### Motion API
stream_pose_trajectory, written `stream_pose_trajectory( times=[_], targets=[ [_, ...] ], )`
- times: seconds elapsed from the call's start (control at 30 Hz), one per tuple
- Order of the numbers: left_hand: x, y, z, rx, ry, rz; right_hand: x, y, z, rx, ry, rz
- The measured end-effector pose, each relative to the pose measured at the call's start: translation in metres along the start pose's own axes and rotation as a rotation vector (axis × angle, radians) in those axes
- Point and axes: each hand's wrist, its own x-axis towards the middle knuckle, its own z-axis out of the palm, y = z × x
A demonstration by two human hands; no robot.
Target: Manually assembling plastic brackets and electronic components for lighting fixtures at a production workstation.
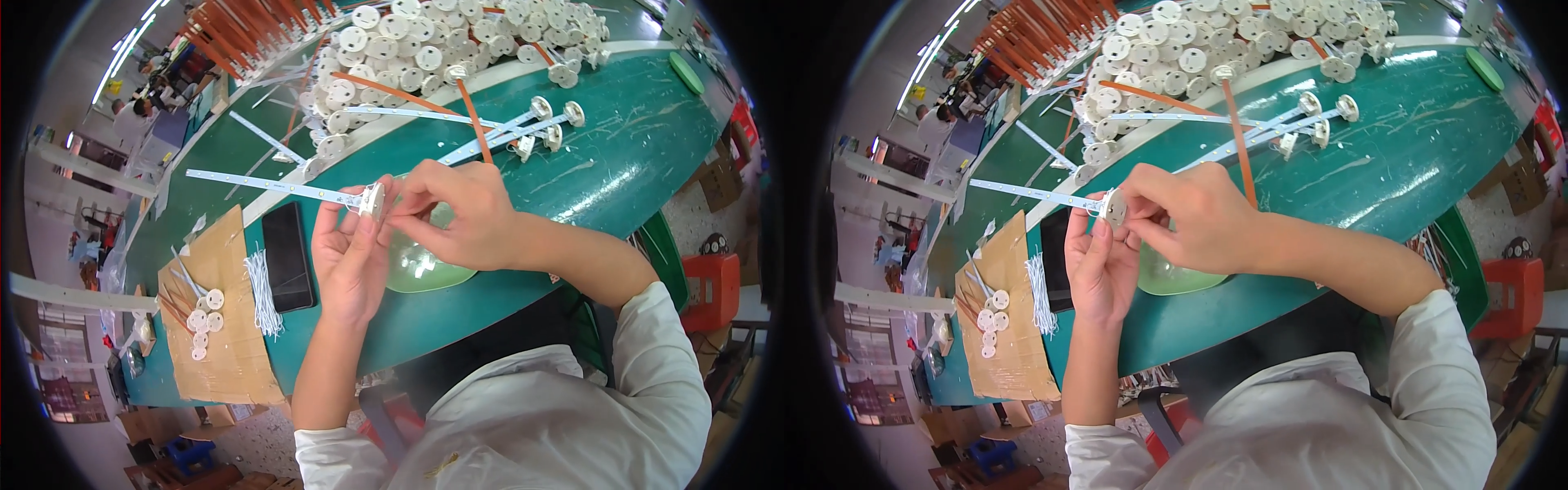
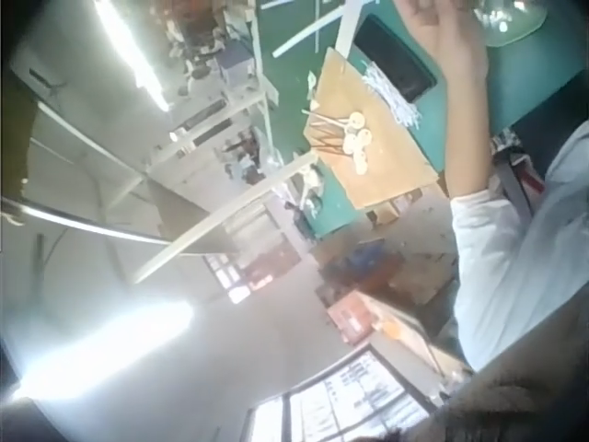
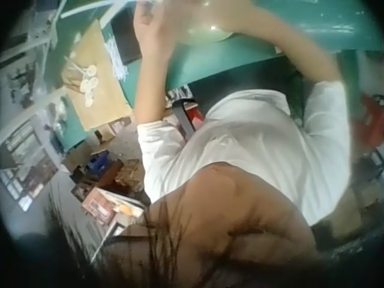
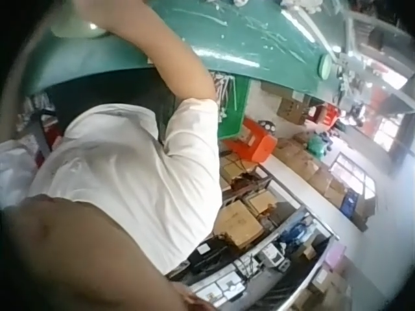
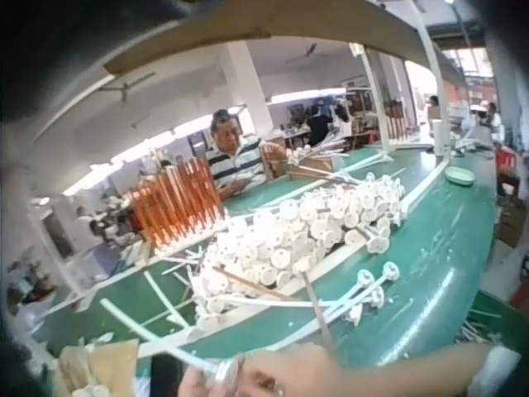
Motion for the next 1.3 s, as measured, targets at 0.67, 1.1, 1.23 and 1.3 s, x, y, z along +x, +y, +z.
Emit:
stream_pose_trajectory(
  times=[0.67, 1.1, 1.23, 1.3],
  targets=[
    [-0.001, -0.012, -0.002, -0.015, -0.009, 0.024, -0.007, 0.012, 0.001, -0.049, -0.021, -0.127],
    [-0.002, -0.008, 0.004, -0.065, -0.036, 0.034, -0.004, 0.014, -0.003, -0.069, 0.016, -0.234],
    [-0.005, -0.012, 0.003, 0.018, -0.034, 0.061, -0.009, 0.014, 0.001, -0.248, 0.002, -0.355],
    [-0.006, -0.015, 0.003, 0.067, -0.022, 0.067, -0.01, 0.012, 0.003, -0.27, 0.026, -0.35]
  ],
)
